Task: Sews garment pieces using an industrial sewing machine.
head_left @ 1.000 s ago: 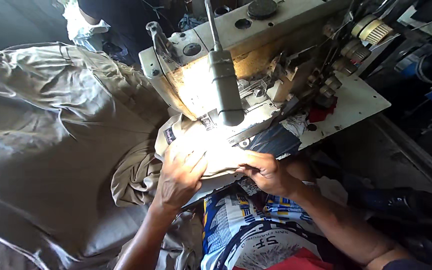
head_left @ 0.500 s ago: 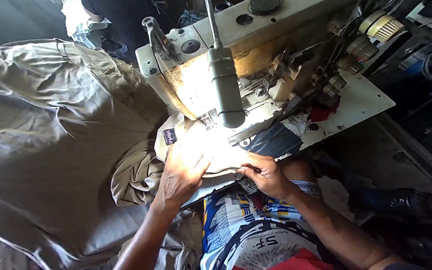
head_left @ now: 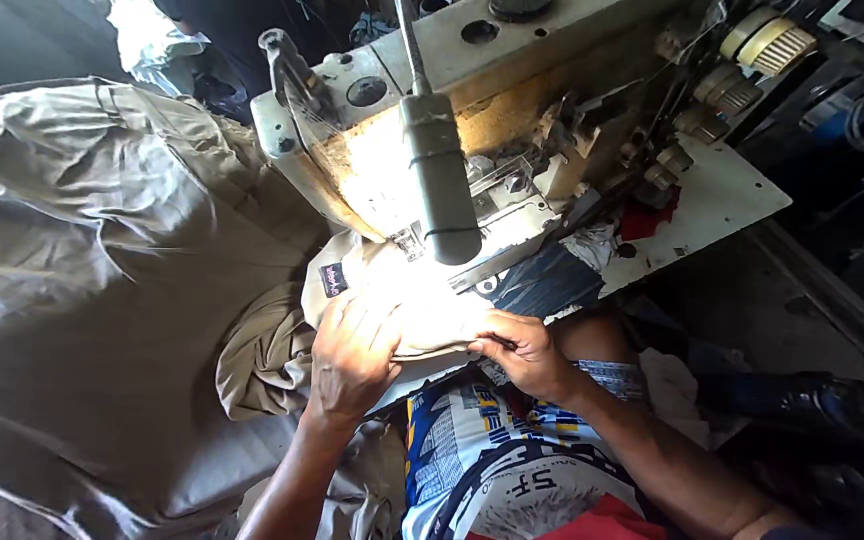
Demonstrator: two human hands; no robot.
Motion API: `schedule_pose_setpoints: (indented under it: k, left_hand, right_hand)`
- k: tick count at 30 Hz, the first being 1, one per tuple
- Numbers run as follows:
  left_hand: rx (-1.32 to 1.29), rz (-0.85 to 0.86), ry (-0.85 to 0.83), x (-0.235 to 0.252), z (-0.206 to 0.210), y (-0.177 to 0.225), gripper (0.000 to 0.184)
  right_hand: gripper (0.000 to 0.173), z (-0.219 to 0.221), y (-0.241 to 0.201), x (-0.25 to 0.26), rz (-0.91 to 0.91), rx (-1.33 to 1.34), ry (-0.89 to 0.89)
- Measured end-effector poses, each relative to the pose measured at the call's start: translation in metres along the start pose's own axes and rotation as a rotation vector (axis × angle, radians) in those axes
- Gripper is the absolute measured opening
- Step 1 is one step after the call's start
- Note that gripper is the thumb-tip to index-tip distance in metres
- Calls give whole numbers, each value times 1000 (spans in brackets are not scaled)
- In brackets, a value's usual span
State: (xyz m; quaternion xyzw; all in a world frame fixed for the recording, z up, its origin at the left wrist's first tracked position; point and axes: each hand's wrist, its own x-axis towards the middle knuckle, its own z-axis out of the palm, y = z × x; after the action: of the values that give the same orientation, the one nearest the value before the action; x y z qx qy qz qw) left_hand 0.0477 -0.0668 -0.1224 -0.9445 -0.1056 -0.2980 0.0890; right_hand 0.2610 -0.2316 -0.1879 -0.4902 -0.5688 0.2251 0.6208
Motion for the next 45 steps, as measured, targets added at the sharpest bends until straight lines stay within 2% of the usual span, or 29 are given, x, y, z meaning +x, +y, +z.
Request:
schedule_pose_setpoints:
  k: [8, 16, 22, 28, 31, 34, 38, 45]
  left_hand:
    - [44, -48, -48, 9, -3, -6, 15]
    - [3, 13, -191, 22, -18, -19, 16]
    - [22, -16, -307, 25, -27, -14, 17]
    - [21, 4, -306, 33, -25, -26, 17]
    - [10, 23, -312, 39, -24, -38, 26]
    - [12, 15, -286, 44, -24, -42, 24]
    - [0, -4, -291, 44, -24, -45, 35]
    - [-13, -23, -298, 47, -22, -52, 38]
  right_hand:
    - [10, 4, 2, 13, 9, 51, 41]
    - [10, 7, 3, 19, 14, 55, 53]
    - [10, 6, 2, 19, 10, 55, 60]
    - [10, 8, 2, 28, 24, 59, 84]
    - [9, 11, 3, 37, 22, 72, 91]
    - [8, 14, 1, 44, 8, 85, 102]
    - [8, 14, -3, 48, -7, 68, 106]
    - [7, 17, -3, 54, -10, 70, 128]
